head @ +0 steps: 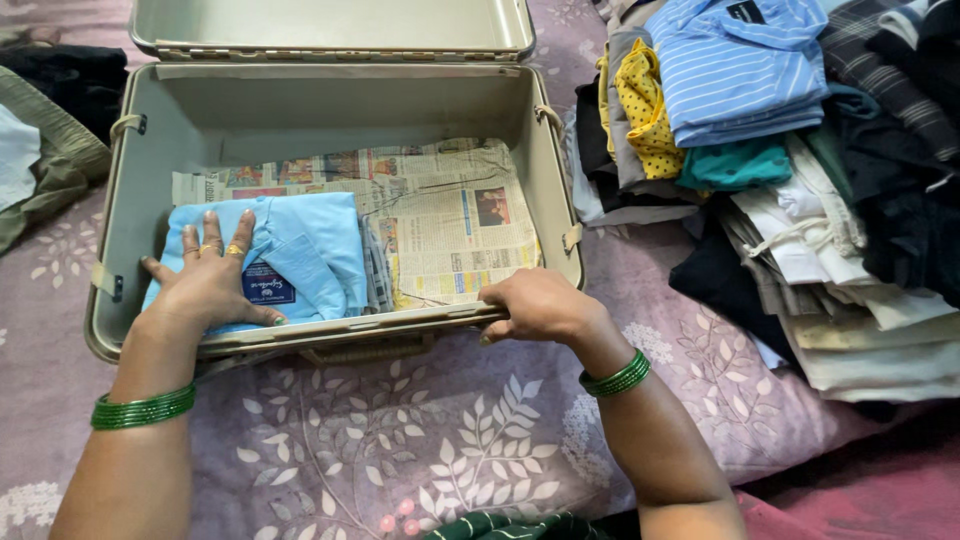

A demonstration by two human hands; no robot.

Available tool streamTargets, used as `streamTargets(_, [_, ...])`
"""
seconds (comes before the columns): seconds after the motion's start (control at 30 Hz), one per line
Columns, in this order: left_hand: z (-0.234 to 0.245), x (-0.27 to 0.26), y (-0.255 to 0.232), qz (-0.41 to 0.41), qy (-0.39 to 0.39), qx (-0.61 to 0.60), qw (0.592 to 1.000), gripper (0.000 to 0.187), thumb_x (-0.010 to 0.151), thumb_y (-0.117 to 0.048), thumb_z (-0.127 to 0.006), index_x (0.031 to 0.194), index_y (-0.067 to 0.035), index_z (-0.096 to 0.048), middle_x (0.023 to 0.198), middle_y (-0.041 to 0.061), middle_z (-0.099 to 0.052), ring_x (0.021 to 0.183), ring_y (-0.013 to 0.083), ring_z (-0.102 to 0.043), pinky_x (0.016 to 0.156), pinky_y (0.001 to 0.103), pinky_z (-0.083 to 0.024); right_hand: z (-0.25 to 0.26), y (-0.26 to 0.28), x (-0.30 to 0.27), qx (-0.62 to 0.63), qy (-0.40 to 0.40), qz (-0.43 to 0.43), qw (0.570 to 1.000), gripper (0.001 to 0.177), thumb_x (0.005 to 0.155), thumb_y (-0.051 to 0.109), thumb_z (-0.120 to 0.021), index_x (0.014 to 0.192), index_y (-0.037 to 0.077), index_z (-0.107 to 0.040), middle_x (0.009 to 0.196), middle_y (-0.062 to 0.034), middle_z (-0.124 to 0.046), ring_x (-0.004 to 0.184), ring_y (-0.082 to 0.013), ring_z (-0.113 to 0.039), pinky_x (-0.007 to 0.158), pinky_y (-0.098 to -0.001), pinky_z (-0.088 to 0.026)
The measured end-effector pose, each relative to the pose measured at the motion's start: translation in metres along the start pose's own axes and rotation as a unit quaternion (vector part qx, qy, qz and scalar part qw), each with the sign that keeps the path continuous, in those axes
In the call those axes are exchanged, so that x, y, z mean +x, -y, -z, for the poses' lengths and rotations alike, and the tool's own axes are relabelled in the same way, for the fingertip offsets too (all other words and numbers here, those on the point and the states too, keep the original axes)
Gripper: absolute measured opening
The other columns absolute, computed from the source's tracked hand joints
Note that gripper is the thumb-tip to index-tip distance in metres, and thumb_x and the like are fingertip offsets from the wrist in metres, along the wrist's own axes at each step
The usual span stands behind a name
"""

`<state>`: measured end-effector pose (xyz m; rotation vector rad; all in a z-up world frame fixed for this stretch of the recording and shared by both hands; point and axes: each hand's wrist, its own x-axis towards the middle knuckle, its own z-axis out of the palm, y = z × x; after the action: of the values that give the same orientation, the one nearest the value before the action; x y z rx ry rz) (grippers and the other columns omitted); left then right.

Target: The person folds a plaid shirt and other garments by hand and places them inside an open suitcase that is lined with newspaper on a bed.

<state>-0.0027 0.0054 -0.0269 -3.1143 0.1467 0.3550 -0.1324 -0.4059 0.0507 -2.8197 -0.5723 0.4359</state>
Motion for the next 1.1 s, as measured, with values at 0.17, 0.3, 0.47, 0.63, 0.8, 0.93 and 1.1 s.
streamTargets(0.17, [-0.002,0.0,-0.002,0.018,-0.008,0.009,1.0,0.163,0.038,-0.065,-0.099,0.163,-0.042,0.004,0.171,0.014,0.002,0.156,0.0396,-0.001,0.107,0.085,-0.009,-0.002,-0.01,-0.017,0.024,-0.014,-0.012,1.0,0.037,0.079,0.043,-0.075,0.094,0.011,-0.064,0.084,-0.0157,-0.071,0.085,-0.0381,-0.068,0.075,-0.0495,-0.052])
streamTargets(0.3, [-0.004,-0.003,-0.01,0.045,-0.018,0.014,0.999,0.159,0.04,-0.062,-0.1,0.164,-0.036,-0.003,0.171,0.012,-0.005,0.156,0.0384,-0.005,0.107,0.086,-0.007,0.002,-0.013,-0.019,0.039,-0.023,-0.003,0.999,0.036,0.079,0.042,-0.074,0.094,0.011,-0.064,0.084,-0.0166,-0.07,0.085,-0.0383,-0.068,0.074,-0.05,-0.051])
streamTargets(0.47, [0.003,-0.018,-0.027,0.042,-0.062,0.037,0.997,0.142,0.049,-0.064,-0.095,0.162,-0.022,-0.019,0.169,0.013,-0.014,0.155,0.0397,-0.006,0.104,0.087,-0.005,0.012,-0.015,-0.024,0.036,-0.018,-0.024,0.999,0.037,0.077,0.044,-0.075,0.091,0.012,-0.065,0.082,-0.0153,-0.07,0.082,-0.0364,-0.068,0.073,-0.0488,-0.051])
streamTargets(0.63, [0.009,-0.05,-0.07,-0.051,-0.197,0.032,0.978,0.107,0.061,-0.053,-0.084,0.154,-0.02,-0.043,0.169,0.013,-0.024,0.157,0.0399,-0.013,0.104,0.088,-0.01,0.018,-0.022,-0.038,0.037,-0.021,-0.031,0.999,0.037,0.076,0.046,-0.077,0.087,0.011,-0.067,0.078,-0.0145,-0.07,0.079,-0.0348,-0.068,0.072,-0.0475,-0.051])
streamTargets(0.8, [0.022,-0.075,-0.122,-0.12,-0.215,0.004,0.969,0.073,0.079,-0.025,-0.073,0.149,-0.025,-0.053,0.165,0.011,-0.034,0.156,0.0358,-0.02,0.108,0.083,-0.015,0.016,-0.034,-0.05,0.054,-0.007,-0.051,0.997,0.036,0.073,0.045,-0.079,0.09,0.014,-0.071,0.077,-0.0125,-0.071,0.078,-0.0324,-0.069,0.071,-0.0458,-0.052])
streamTargets(0.93, [0.016,-0.082,-0.168,-0.168,-0.221,-0.047,0.96,0.063,0.082,-0.021,-0.067,0.144,-0.02,-0.057,0.16,0.01,-0.042,0.154,0.0312,-0.026,0.113,0.078,-0.017,0.007,-0.04,-0.055,0.07,-0.047,-0.048,0.995,0.045,0.068,0.05,-0.082,0.099,0.018,-0.075,0.081,-0.0098,-0.074,0.08,-0.0308,-0.072,0.071,-0.0432,-0.054])
streamTargets(1.1, [0.008,-0.079,-0.194,-0.204,-0.201,-0.09,0.954,0.054,0.086,-0.029,-0.068,0.137,-0.012,-0.062,0.154,0.013,-0.046,0.149,0.0356,-0.028,0.112,0.075,-0.017,-0.003,-0.05,-0.055,0.035,-0.094,-0.027,0.995,0.057,0.069,0.058,-0.081,0.111,0.021,-0.074,0.081,-0.0105,-0.075,0.081,-0.0309,-0.072,0.073,-0.0437,-0.053])
